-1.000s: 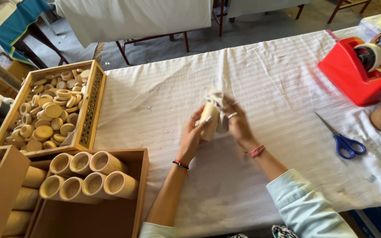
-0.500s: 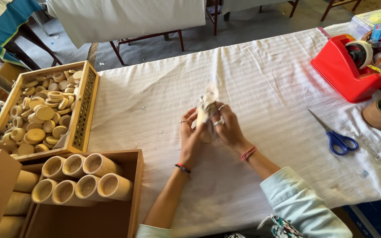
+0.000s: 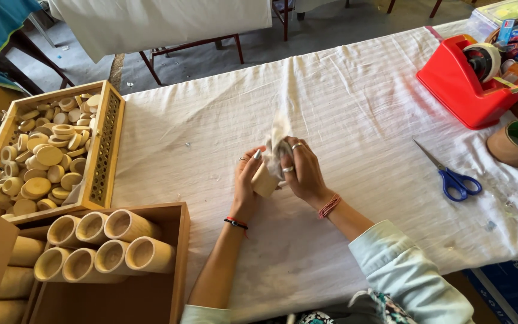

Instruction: The person wipes wooden cylinders with a cloth and then wraps them individually in gold foil.

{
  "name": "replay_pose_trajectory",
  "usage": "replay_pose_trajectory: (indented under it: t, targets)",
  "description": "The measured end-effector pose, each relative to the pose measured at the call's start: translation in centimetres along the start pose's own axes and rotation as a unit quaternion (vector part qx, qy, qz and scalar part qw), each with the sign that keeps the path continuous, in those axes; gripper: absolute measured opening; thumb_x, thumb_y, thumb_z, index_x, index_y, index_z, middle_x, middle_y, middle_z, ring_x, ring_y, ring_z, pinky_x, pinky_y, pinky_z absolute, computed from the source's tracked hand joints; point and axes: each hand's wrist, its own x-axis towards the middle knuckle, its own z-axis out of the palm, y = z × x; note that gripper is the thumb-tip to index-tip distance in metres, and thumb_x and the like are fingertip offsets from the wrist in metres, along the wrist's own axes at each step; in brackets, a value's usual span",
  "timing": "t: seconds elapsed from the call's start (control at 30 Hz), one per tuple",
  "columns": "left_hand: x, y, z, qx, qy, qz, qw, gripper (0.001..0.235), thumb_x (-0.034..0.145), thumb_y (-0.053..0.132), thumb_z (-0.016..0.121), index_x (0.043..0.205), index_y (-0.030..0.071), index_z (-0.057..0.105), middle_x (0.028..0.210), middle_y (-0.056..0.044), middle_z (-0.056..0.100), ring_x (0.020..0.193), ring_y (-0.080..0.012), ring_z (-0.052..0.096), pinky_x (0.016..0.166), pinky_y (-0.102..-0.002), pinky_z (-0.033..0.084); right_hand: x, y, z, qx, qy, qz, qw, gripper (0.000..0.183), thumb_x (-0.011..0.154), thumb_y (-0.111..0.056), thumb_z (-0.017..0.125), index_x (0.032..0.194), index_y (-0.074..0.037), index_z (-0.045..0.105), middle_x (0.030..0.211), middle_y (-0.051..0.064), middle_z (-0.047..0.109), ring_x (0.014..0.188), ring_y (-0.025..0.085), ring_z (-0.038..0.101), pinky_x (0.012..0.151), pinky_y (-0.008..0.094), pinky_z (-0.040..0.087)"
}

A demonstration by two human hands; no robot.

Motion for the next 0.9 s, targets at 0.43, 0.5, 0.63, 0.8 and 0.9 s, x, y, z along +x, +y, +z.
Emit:
replay_pose_trajectory:
  t: [0.43, 0.5, 0.63, 0.8, 0.9]
  targets:
    - [0.8, 0.0, -1.6, -0.032, -0.012, -0.051, 0.998, 0.062, 0.094, 0.038, 0.063, 0.144, 0.005, 0.046, 0.120, -0.022, 0.064, 0.089, -0.0275, 0.072, 0.067, -0.035, 0.063, -1.3, 5.2, 1.5, 0.042, -0.003, 0.099, 0.994, 0.037, 0.114, -0.029, 0.038, 0.100, -0.005, 0.061, 0.097, 0.013, 0.063, 0.086, 0.024, 0.059, 0.076, 0.036, 0.050]
    - [0.9, 0.0, -1.9, -0.075, -0.015, -0.070, 0.995, 0.067, 0.089, 0.038, 0.061, 0.147, 0.009, 0.042, 0.118, -0.020, 0.063, 0.088, -0.0275, 0.072, 0.067, -0.037, 0.062, -1.9, 8.4, 2.2, -0.034, 0.029, 0.064, 0.997, 0.027, 0.108, -0.019, 0.045, 0.097, -0.003, 0.064, 0.107, 0.013, 0.063, 0.096, 0.025, 0.061, 0.085, 0.037, 0.054]
    - [0.7, 0.7, -1.0, -0.077, -0.010, -0.063, 0.995, 0.068, 0.089, 0.034, 0.059, 0.149, 0.008, 0.041, 0.123, -0.019, 0.065, 0.088, -0.0262, 0.072, 0.068, -0.037, 0.061, 0.7, 5.3, -1.0, 0.162, 0.044, 0.254, 0.953, 0.026, 0.096, -0.012, 0.048, 0.107, 0.002, 0.068, 0.097, 0.010, 0.064, 0.089, 0.022, 0.063, 0.083, 0.038, 0.058]
    - [1.5, -1.0, -2.7, -0.086, -0.014, -0.074, 0.993, 0.062, 0.087, 0.024, 0.065, 0.141, 0.000, 0.045, 0.110, -0.017, 0.065, 0.094, -0.0237, 0.072, 0.080, -0.039, 0.064, 2.2, 2.0, -1.6, 0.335, -0.009, 0.421, 0.843, 0.029, 0.095, -0.017, 0.050, 0.115, -0.003, 0.066, 0.095, 0.005, 0.072, 0.086, 0.014, 0.067, 0.080, 0.031, 0.057]
    - [1.7, -1.4, -3.2, -0.090, -0.010, -0.075, 0.993, 0.059, 0.089, 0.025, 0.066, 0.137, -0.006, 0.049, 0.104, -0.020, 0.070, 0.091, -0.0242, 0.072, 0.077, -0.038, 0.063, 1.8, 2.0, -1.1, 0.285, -0.041, 0.387, 0.876, 0.027, 0.101, -0.024, 0.057, 0.115, -0.002, 0.067, 0.096, 0.002, 0.070, 0.088, 0.008, 0.064, 0.080, 0.026, 0.053]
